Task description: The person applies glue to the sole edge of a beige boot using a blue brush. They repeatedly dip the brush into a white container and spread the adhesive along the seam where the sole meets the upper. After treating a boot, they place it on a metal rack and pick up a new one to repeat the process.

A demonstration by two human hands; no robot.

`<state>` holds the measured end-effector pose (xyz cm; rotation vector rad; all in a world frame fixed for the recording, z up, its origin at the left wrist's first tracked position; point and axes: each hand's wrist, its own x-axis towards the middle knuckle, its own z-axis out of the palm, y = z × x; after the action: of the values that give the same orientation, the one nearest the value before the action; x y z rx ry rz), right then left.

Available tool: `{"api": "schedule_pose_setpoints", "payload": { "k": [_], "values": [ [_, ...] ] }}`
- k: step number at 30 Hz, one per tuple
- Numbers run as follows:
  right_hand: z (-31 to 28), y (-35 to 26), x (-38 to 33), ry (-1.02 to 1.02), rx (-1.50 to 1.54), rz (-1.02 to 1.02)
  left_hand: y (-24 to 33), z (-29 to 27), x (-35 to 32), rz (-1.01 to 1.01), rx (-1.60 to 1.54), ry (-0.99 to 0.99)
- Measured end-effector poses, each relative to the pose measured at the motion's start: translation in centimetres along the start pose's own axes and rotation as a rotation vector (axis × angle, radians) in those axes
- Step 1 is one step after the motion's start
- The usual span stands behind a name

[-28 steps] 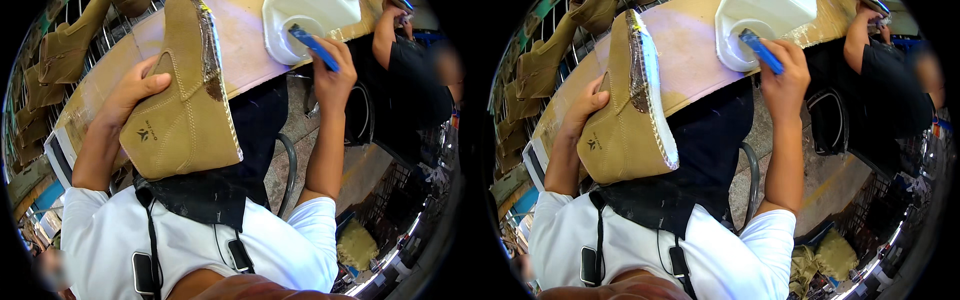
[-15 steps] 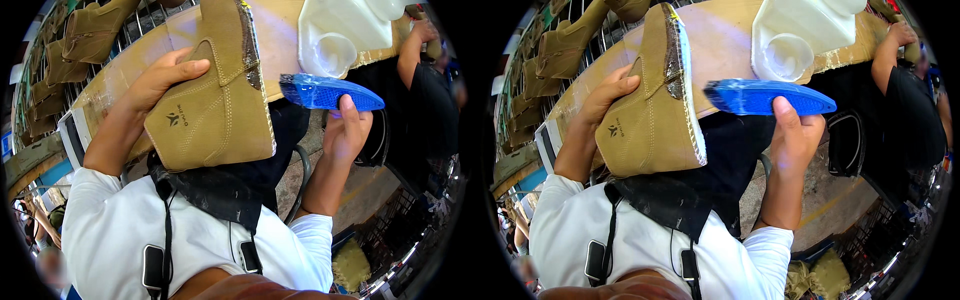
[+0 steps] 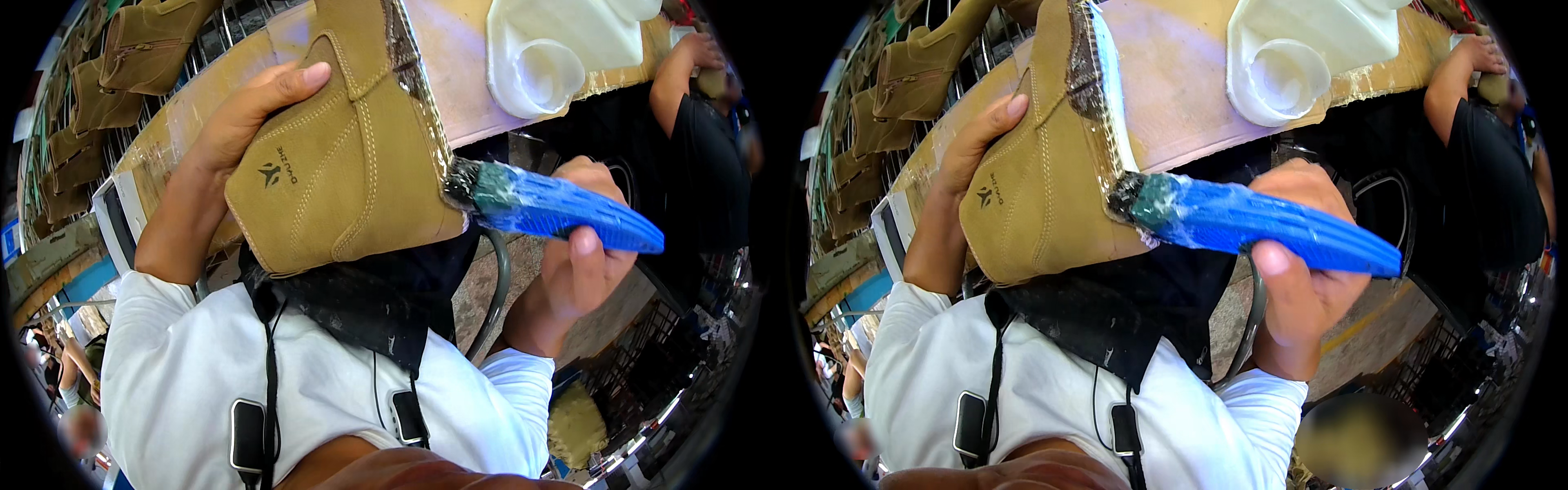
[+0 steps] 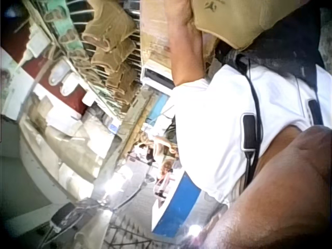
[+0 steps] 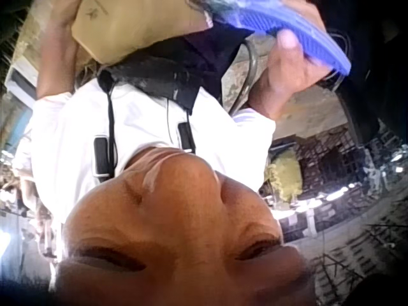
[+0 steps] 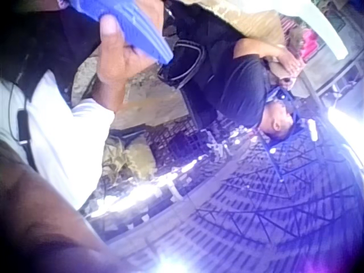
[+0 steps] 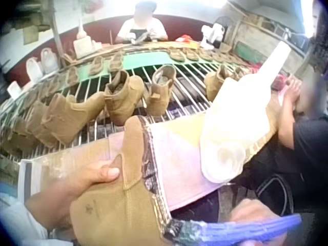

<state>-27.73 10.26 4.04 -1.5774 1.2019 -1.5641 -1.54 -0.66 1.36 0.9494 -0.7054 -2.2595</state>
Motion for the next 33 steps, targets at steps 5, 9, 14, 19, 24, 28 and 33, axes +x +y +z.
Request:
{"api": "schedule_pose_setpoints", "payload": {
  "k": [5, 9, 14, 19, 24, 28, 33],
  "values": [
    [-0.1, -1.6, -0.4, 0.079, -0.155, -0.136, 0.2, 0.5, -0.3, -0.032, -0.189, 0.056],
    [0.0, -2.5, 0.5, 0.083, -0.361, -0.324, 0.3, 1.1, -0.6, -0.053, -0.333, 0.023],
    [-0.2, -3.6, 2.0, 0.013, -0.479, -0.476, 0.6, 2.5, -1.3, -0.053, -0.389, 0.011],
    [-0.4, -4.5, 3.4, -0.087, -0.552, -0.571, 0.8, 3.4, -2.0, -0.045, -0.470, 0.020],
    [-0.6, -5.2, 4.5, -0.138, -0.591, -0.626, 0.1, 3.6, -2.2, -0.050, -0.519, -0.037],
    [-0.6, -5.4, 5.0, -0.166, -0.566, -0.661, -0.8, 3.3, -2.5, -0.052, -0.541, -0.120],
    [-0.3, -5.2, 5.3, -0.105, -0.539, -0.663, -2.6, 3.1, -2.1, -0.055, -0.576, -0.206]
  ]
}}
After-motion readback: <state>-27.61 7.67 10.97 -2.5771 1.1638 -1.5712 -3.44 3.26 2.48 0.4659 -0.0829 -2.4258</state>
